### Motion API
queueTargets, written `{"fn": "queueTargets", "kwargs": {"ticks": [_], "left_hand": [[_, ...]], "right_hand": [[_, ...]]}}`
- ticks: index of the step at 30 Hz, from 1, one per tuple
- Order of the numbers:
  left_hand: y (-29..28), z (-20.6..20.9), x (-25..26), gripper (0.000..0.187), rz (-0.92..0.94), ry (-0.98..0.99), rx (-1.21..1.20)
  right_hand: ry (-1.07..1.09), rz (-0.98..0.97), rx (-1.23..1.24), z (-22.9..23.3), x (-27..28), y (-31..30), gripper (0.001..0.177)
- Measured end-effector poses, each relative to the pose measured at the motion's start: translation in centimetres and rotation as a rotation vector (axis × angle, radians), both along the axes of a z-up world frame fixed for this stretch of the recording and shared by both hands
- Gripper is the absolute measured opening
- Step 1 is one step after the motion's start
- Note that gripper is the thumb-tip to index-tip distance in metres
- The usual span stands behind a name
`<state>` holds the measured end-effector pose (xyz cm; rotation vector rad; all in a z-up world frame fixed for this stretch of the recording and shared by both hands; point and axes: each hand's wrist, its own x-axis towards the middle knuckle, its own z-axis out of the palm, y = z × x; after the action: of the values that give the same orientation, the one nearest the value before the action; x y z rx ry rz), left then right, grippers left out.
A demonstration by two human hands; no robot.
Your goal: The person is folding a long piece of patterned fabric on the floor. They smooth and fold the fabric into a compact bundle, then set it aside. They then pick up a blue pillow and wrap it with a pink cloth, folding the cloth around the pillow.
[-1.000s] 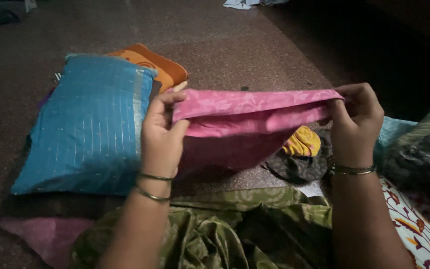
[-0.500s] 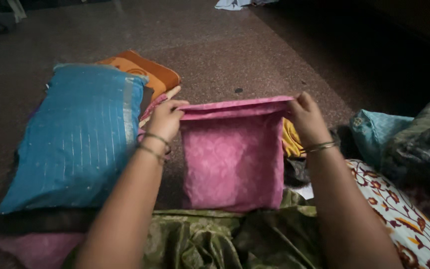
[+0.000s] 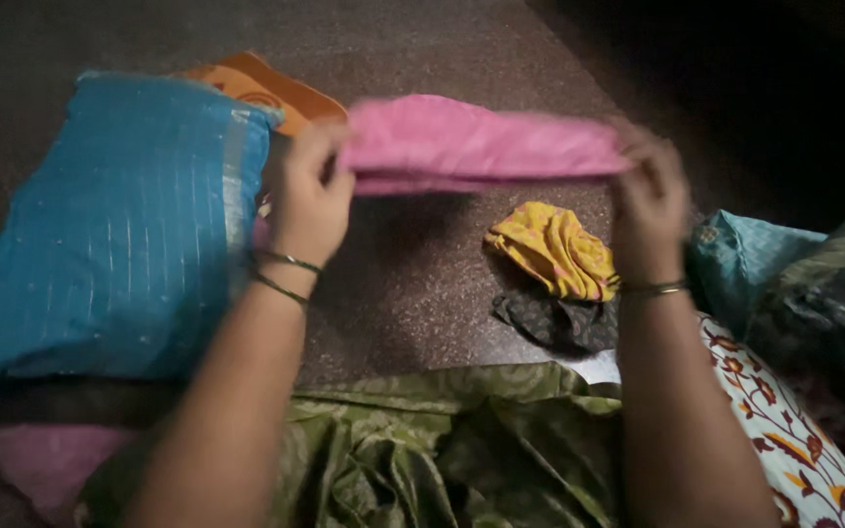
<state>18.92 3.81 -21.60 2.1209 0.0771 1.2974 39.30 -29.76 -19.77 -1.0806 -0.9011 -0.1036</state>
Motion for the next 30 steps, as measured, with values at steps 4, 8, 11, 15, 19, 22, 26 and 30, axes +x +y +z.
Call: {"fn": "queueTargets", "kwargs": {"ticks": [4,8,11,15,19,22,26,30], "left_hand": [[2.1,-15.8,1.5,0.018,0.049,0.336,-0.191],[4.5,-26.9,1.8,0.027,0.106,0.962,-0.207],[4.9,-28.0,3.5,0.033,0.097,1.219,0.098],[3.3,-24.2,4.9,0.036,0.087,0.910,0.369],[4.2,-16.3,2.6,0.036,0.109,0.639,0.041],[6.8,-9.3,-1.7,0.035,0.252,0.447,-0.021],[11.3,-3.4,-10.1,0.033,0.508,0.373,-0.076],[14.2,-4.0,-19.1,0.053,1.004,0.322,-0.031]], "right_hand": [[0.104,-0.099,-0.899,-12.0,3.1,0.8,0.018],[-0.068,0.161,-1.393,-21.8,4.5,2.1,0.037],[-0.155,0.208,-1.580,-25.4,5.0,2.4,0.050],[-0.029,0.239,-1.596,-27.0,5.5,2.4,0.063],[0.270,0.397,-1.408,-25.9,5.6,2.4,0.060],[-0.094,0.356,-1.522,-24.3,5.2,2.1,0.043],[0.436,0.405,-1.535,-23.2,4.4,2.4,0.048],[0.305,0.417,-1.467,-23.8,3.7,2.9,0.048]]}}
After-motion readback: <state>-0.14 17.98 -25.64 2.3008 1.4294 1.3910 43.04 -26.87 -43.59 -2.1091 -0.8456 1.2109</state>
